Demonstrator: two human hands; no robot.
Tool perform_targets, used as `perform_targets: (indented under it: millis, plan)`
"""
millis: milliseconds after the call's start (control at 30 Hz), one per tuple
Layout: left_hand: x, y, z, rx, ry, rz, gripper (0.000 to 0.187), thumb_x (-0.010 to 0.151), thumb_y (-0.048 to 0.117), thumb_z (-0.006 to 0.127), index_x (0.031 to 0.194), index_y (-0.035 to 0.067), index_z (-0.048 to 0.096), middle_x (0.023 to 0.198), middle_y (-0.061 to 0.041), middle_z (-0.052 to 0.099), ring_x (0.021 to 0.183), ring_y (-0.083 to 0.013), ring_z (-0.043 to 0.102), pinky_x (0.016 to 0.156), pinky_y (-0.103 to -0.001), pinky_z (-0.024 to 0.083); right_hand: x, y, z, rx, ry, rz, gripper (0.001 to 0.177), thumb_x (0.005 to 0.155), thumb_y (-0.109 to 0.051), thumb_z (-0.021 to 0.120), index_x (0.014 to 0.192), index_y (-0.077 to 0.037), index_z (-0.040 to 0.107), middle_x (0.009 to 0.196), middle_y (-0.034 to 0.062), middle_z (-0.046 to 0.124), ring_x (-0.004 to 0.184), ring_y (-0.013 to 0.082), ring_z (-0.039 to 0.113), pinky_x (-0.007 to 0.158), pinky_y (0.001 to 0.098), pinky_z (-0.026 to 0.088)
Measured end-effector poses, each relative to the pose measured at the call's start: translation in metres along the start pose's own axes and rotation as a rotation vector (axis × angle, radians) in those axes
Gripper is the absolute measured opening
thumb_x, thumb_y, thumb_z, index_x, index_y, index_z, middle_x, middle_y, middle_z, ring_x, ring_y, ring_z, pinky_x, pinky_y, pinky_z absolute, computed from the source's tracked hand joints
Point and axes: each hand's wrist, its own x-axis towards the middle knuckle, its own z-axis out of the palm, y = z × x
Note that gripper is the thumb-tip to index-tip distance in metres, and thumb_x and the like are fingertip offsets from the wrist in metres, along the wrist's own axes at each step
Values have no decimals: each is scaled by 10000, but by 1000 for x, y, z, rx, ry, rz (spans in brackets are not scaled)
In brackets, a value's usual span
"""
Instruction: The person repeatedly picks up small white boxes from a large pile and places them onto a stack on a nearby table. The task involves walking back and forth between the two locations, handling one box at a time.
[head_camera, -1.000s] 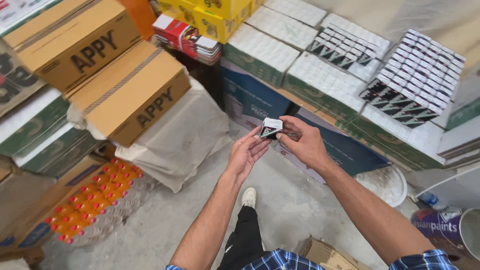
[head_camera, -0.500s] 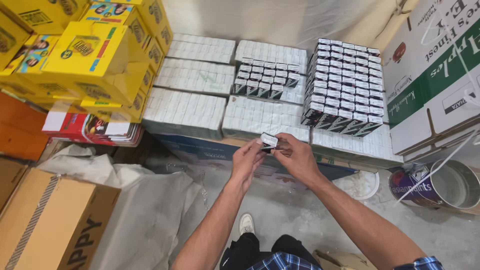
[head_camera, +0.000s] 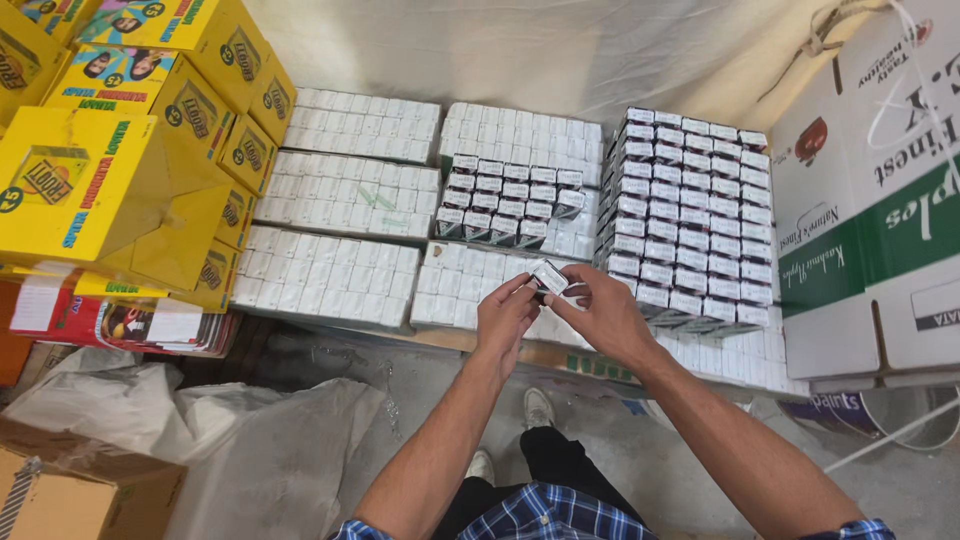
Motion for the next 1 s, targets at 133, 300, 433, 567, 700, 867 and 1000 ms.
perform_targets:
  millis: [133, 300, 433, 567, 700, 867, 1000]
  plan:
    - [26, 11, 34, -108, 14, -76, 397, 892, 153, 724, 1278, 75, 676, 910, -72, 677, 794, -170, 712, 862, -367, 613, 64, 42, -24, -291, -2, -208, 408, 860, -309, 805, 1173, -68, 702, 1163, 199, 672, 1185, 414, 647, 1030, 514, 518]
    - [60, 1, 67, -467, 50, -208, 290, 897, 253, 745, 1081, 85, 596, 1044, -130, 659, 992, -260, 686, 955, -439, 572, 115, 52, -53, -593, -95, -295, 403, 979, -470, 673, 1223, -149, 695, 1071, 74, 698, 1286, 379, 537, 1105, 690, 303]
    - [77, -5, 84, -599, 97, -228, 296, 852, 213, 783, 1028, 60, 602, 960, -135, 648, 929, -291, 698, 923, -446, 598, 153, 73, -57, -783, -167, -261, 420, 884, -569, 697, 1146, -241, 724, 973, -24, 718, 1211, 274, 563, 1059, 642, 333]
    - [88, -14, 90, -610, 132, -237, 372, 850, 264, 785, 1103, 64, 599, 1091, -134, 611, 1079, -301, 651, 991, -465, 555, 179, 97, -53, -875, -185, -369, 358, 879, -435, 723, 1170, -226, 712, 974, -2, 730, 1214, 270, 553, 1039, 619, 324]
    - [104, -36, 91, -619, 156, -261, 462, 853, 319, 773, 1207, 75, 607, 1247, -139, 593, 1208, -296, 608, 1046, -452, 519, 195, 102, -50, -894, -213, -422, 326, 876, -340, 719, 1158, -176, 710, 955, 37, 737, 1254, 285, 533, 1046, 665, 291]
    - [106, -39, 100, -546, 121, -242, 485, 882, 363, 748, 1267, 113, 594, 1308, -76, 606, 1233, -261, 580, 1052, -457, 510, 200, 109, -41, -971, -167, -514, 329, 806, -326, 763, 1105, -206, 701, 1024, 4, 646, 1223, 267, 480, 1011, 638, 292]
    - [85, -7, 121, -427, 65, -170, 611, 930, 455, 686, 1439, 168, 505, 1463, -48, 510, 1363, -257, 470, 1096, -486, 441, 202, 104, -46, -1038, -122, -533, 440, 787, -334, 777, 1196, -239, 645, 1062, 22, 564, 1244, 312, 454, 1015, 672, 280]
